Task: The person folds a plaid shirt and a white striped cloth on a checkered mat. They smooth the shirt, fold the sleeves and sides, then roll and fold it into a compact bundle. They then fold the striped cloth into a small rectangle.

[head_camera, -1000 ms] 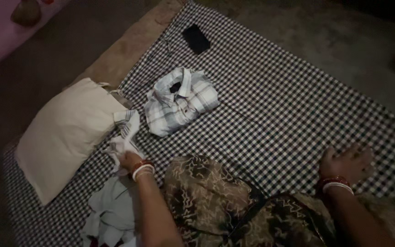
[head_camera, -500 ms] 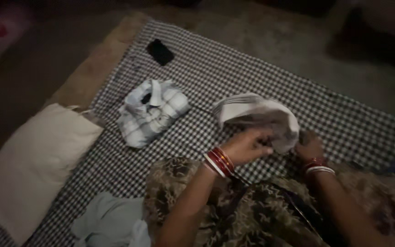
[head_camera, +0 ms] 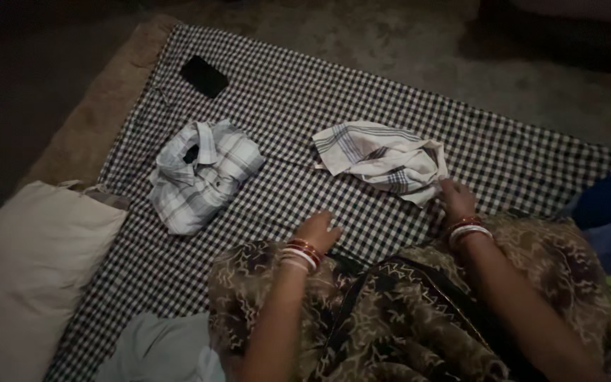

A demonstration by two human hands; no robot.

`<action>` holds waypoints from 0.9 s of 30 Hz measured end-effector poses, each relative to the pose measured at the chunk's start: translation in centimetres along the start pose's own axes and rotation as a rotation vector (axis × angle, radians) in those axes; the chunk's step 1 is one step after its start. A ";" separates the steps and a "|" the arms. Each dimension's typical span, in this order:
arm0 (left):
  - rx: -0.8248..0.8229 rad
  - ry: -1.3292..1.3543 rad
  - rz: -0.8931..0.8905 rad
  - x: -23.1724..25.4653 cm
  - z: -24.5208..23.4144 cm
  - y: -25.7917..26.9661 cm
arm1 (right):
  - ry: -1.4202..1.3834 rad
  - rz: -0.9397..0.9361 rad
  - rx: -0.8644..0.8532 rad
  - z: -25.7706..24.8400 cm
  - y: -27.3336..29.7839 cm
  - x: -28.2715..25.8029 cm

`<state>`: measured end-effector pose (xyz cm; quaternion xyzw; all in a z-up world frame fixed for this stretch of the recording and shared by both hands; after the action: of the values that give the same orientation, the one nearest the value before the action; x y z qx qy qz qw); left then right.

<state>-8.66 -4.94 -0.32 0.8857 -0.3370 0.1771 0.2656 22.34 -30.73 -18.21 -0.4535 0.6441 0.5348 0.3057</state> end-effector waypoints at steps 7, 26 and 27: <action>-0.183 -0.195 -0.028 2.1 2.3 0.1 | 0.200 -0.148 -0.057 0.2 -0.3 0.1; 0.010 -0.041 0.196 4.5 3.1 -0.7 | 0.378 -0.232 -0.618 6.1 11.1 -1.1; 0.012 -0.018 0.215 4.9 3.1 -0.6 | 0.370 -0.254 -0.655 6.5 11.5 -0.8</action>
<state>-4.33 -8.82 -0.62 0.8476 -0.4313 0.1985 0.2370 11.60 -24.07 -14.39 -0.6916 0.4226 0.5792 0.0875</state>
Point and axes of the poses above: each hand's wrist, its own y-axis away from the middle knuckle, its own z-axis out of the palm, x = y × z, the point moved 10 cm from there along -y, towards the middle knuckle, and after that the axes turned 13 degrees about x, right-handed, at the moved point
